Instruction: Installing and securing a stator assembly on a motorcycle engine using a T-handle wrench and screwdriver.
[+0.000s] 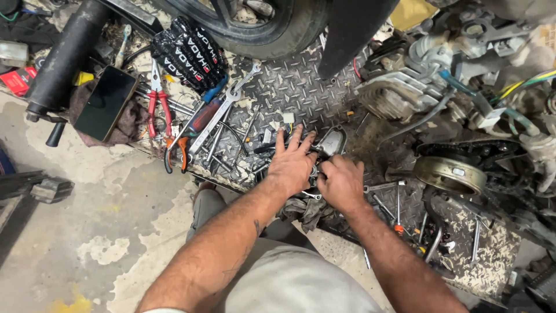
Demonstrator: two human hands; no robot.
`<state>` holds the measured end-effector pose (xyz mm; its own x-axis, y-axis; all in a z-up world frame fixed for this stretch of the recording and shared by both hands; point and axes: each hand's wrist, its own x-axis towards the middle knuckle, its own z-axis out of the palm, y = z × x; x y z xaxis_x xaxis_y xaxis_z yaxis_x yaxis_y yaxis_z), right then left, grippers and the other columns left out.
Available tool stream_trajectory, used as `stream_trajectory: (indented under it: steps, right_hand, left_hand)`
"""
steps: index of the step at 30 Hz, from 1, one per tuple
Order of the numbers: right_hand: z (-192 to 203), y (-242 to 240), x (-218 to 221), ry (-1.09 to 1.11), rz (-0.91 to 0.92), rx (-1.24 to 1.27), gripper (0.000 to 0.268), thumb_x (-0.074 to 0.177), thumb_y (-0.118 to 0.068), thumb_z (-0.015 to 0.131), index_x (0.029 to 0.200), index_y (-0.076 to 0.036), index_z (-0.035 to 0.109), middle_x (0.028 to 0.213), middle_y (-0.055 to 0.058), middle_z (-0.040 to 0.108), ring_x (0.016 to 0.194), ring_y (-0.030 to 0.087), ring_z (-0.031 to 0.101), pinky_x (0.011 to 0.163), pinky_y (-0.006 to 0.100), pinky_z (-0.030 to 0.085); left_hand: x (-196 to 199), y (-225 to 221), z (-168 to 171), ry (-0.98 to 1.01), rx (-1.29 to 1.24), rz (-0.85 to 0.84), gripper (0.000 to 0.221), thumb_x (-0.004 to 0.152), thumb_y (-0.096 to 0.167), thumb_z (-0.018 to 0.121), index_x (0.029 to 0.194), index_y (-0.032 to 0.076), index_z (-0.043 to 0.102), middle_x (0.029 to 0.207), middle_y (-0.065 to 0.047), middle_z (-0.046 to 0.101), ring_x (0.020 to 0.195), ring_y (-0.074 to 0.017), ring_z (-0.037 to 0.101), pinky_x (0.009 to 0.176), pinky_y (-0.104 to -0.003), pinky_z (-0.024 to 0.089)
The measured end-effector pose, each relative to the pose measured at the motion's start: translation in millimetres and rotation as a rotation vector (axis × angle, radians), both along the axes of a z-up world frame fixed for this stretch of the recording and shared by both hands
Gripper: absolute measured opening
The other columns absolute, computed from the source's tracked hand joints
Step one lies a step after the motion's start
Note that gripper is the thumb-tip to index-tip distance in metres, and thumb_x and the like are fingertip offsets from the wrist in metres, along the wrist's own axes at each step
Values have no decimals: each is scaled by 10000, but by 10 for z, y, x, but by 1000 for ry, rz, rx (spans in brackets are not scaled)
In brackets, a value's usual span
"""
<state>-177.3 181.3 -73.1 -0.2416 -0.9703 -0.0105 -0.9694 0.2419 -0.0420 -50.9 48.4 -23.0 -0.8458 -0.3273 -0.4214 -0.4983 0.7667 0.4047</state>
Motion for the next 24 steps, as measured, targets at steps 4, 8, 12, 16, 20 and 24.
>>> stream_trajectory:
  steps: [4, 8, 12, 16, 20, 24]
  right_hand:
    - [-53, -12, -18, -11, 4, -40, 165, 674, -314, 698, 756, -194, 622, 760, 0, 492, 752, 251, 556, 719, 446, 398]
    - [-46, -27, -24, -4, 12, -82, 233, 673, -393, 709, 710, -181, 621, 751, 4, 494, 759, 252, 555, 724, 435, 396]
    - [12, 1, 4, -54, 34, -143, 173, 651, -315, 725, 731, -196, 628, 764, -4, 497, 776, 242, 548, 705, 422, 398]
    - [-76, -27, 6, -6, 13, -173, 163, 648, -321, 714, 681, -209, 600, 748, -20, 486, 773, 211, 533, 704, 389, 382]
    - [84, 174, -62, -109, -48, -274, 209, 722, -341, 748, 750, -157, 653, 776, 22, 529, 768, 252, 577, 715, 383, 426]
    - [463, 739, -172, -309, -287, -336, 98, 852, -196, 715, 939, -153, 701, 858, 35, 617, 849, 275, 635, 753, 338, 482]
  left_hand:
    - [1, -11, 43, -8, -11, -22, 713, 678, 365, 756, 1329, 189, 525, 1556, -52, 189, 1449, -363, 37, 1124, -650, 25]
    - [-7, -26, 99, -32, -15, -27, 683, 705, 359, 732, 1338, 212, 521, 1559, -48, 191, 1451, -364, 31, 1120, -641, 41]
    - [-18, -12, 119, -76, -32, -50, 743, 697, 425, 744, 1367, 236, 484, 1569, -42, 159, 1449, -365, 7, 1115, -649, 30]
    - [-45, -27, 99, -86, -32, -65, 753, 696, 437, 749, 1371, 233, 483, 1571, -52, 156, 1447, -372, 3, 1111, -649, 32]
    - [-50, -8, 155, -94, -39, -62, 743, 701, 442, 754, 1368, 245, 492, 1566, -58, 185, 1446, -372, 32, 1104, -650, 50]
    - [-49, -12, 190, -98, -38, -54, 745, 692, 451, 759, 1361, 253, 498, 1564, -60, 189, 1447, -373, 34, 1098, -662, 33]
